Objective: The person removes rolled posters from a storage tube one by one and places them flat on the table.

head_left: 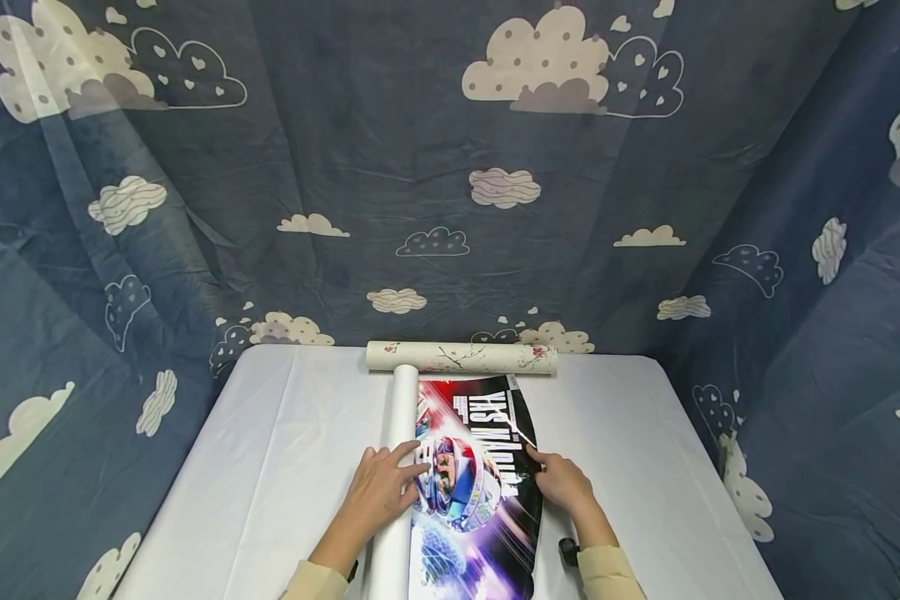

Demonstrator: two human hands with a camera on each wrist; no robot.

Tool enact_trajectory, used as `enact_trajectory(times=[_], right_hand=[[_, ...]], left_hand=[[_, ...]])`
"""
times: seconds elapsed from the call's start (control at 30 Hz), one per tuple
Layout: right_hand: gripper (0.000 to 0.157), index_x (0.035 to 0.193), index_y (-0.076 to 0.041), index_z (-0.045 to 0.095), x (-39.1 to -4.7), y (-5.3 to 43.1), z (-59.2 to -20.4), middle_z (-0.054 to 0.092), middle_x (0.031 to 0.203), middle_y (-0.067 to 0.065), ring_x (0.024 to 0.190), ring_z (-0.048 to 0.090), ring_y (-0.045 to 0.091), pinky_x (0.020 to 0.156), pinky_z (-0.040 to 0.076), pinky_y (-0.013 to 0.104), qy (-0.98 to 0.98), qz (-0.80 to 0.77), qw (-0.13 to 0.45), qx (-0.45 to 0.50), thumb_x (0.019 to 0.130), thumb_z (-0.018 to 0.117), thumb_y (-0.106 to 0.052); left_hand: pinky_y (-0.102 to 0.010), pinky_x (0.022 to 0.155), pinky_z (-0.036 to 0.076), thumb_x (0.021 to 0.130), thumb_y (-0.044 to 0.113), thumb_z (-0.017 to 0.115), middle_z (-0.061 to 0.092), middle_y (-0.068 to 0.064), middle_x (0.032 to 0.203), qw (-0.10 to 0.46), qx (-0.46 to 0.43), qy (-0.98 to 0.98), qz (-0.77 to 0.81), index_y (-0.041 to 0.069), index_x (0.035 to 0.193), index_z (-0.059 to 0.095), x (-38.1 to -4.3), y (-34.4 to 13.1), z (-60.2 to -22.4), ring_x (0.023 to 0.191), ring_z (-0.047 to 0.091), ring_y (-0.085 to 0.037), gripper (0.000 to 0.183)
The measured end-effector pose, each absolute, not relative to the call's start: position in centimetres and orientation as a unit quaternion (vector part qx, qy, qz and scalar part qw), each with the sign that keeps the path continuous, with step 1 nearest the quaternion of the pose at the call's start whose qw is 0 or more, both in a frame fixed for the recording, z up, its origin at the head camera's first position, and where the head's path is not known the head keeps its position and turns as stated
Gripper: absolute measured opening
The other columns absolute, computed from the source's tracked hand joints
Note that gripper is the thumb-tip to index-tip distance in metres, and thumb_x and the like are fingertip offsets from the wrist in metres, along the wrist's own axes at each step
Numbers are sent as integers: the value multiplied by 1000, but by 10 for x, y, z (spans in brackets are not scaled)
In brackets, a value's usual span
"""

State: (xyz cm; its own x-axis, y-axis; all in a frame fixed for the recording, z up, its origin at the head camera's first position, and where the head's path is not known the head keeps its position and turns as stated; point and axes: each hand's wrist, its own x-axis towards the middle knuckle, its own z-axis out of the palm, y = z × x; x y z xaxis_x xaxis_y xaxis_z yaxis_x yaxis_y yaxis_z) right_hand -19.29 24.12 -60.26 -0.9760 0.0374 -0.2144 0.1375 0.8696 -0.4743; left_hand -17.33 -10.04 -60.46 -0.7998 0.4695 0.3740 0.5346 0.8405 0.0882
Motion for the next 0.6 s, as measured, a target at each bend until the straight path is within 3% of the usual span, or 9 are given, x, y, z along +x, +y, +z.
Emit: enact_trajectory(times=[0.2,0.33,0.43,0.6], right_hand=[[65,148,-17,63,-190,243,-602,67,137,32,86,58,32,63,39,39,958,-267,98,50,85,56,-6],[65,148,-18,63,-189,244,-602,65,139,33,89,59,32,63,40,39,958,-265,95,47,85,56,-6],[65,149,-18,63,-190,245,-603,65,139,33,93,63,33,64,43,40,959,-263,93,44,85,56,-6],[65,148,-18,63,-191,245,-603,67,138,32,92,62,32,65,42,41,960,-260,94,45,85,56,-6]], left_hand=[[-27,70,23,86,26,76,69,0,145,173,-260,-946,-86,32,117,83,-171,-101,-604,67,41,-11,32],[-29,70,24,89,27,71,69,0,145,162,-246,-951,-89,28,111,84,-171,-101,-604,68,43,-13,25],[-31,71,29,93,36,72,68,1,146,152,-240,-955,-89,27,108,84,-171,-100,-604,72,51,-15,21],[-33,72,32,89,48,78,69,1,144,154,-241,-955,-74,28,106,83,-172,-101,-606,77,59,-17,26]])
